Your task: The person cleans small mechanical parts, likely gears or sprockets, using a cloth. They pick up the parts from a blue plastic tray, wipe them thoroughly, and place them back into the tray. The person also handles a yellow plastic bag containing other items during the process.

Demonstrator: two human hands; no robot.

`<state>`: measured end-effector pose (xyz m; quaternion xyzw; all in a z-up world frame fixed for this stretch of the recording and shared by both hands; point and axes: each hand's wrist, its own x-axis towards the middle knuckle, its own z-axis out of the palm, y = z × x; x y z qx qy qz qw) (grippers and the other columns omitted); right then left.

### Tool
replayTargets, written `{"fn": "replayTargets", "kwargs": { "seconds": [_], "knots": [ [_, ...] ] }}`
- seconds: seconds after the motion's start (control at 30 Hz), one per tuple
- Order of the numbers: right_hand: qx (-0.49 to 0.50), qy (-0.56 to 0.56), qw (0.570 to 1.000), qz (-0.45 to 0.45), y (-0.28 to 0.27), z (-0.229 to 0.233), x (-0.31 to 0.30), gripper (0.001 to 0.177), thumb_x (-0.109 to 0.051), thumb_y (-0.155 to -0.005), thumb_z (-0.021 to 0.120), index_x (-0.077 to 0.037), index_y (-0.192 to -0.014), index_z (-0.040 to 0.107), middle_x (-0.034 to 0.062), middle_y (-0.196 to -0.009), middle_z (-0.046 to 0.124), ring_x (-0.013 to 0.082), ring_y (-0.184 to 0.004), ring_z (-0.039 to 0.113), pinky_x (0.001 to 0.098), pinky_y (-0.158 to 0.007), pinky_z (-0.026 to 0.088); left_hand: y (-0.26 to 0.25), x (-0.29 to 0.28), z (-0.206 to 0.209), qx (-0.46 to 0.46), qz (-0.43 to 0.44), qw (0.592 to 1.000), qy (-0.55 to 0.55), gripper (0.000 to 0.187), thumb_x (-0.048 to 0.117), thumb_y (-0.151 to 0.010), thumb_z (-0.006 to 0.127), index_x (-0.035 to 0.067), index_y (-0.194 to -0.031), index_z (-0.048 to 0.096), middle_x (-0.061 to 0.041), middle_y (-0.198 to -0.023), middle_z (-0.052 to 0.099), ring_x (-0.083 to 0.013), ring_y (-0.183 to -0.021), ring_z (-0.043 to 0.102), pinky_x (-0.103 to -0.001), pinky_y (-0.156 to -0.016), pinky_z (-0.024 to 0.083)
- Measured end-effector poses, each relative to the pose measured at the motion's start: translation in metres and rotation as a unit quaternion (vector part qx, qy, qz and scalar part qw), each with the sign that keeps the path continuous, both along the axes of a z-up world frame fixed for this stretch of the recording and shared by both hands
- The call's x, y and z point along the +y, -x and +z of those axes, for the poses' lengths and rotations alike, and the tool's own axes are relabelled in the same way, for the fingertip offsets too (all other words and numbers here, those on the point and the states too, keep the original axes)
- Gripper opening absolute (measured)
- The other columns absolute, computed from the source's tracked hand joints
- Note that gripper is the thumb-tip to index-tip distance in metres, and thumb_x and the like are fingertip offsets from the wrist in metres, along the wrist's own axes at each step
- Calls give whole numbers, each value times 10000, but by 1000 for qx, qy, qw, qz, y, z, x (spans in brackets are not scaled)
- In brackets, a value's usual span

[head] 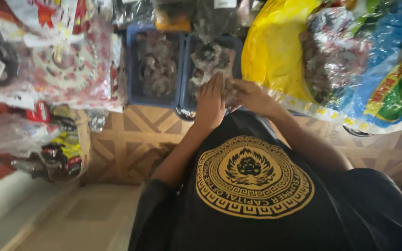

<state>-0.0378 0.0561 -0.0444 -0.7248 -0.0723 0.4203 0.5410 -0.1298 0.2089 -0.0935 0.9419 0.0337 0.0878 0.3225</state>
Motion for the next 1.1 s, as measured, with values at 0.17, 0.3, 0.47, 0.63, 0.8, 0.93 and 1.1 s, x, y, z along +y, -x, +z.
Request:
{"fn": "replayTargets", "kwargs": {
  "seconds": [0.17,0.3,0.47,0.63,0.8,0.93,1.1],
  "knots": [
    [-132,37,983,122,-18,-48,-21,368,-129,-989,608,-149,-1345,697,152,-1161,741,328,-1040,718,471,-759,585,-12,4,-49,85,50,986,137,522,128,-918,657,69,-1416,511,-203,-1135,583,-497,-963,679,-569,-813,558],
    [-85,-42,995,-35,-9,-11,-6,424,-83,-921,665,-147,-1340,684,118,-1225,701,261,-1098,674,446,-832,582,-24,4,-40,100,106,978,148,470,186,-998,530,5,-1425,456,-263,-1087,654,-506,-914,714,-573,-785,583],
    [93,-174,972,-126,-25,-14,-40,404,-75,-992,609,38,-1377,563,224,-1062,717,307,-786,765,391,-631,656,-52,19,-53,159,208,961,94,309,210,-1032,523,43,-1290,555,-246,-1124,709,-440,-1029,729,-555,-827,589],
    [8,-112,983,-146,-59,-15,-104,346,-104,-1036,598,55,-1343,586,199,-1079,712,285,-829,759,343,-643,637,-78,12,-50,183,159,961,133,394,132,-1078,482,-34,-1434,472,-308,-1339,549,-467,-1205,639,-569,-977,548],
    [-57,72,973,-211,-89,63,-115,374,-132,-1053,538,-3,-1400,590,98,-1163,711,106,-826,615,202,-661,516,-67,3,-26,17,125,990,-59,436,104,-869,707,124,-1290,596,-127,-1514,481,-395,-1341,500,-512,-1097,451],
    [-310,217,897,-229,-126,7,-143,360,-117,-1032,605,-52,-1386,604,131,-1098,650,195,-737,567,304,-611,476,-55,7,3,22,156,987,12,465,20,-961,581,133,-1410,527,-202,-1401,547,-368,-1089,640,-462,-861,565],
    [-576,237,767,-153,-146,-7,-134,556,89,-854,731,-27,-1379,591,202,-1248,511,390,-1059,551,469,-905,486,-38,21,4,38,272,708,651,501,303,-1060,464,-59,-1401,524,-179,-1341,616,-236,-1152,624,-338,-1000,509]
  ]
}}
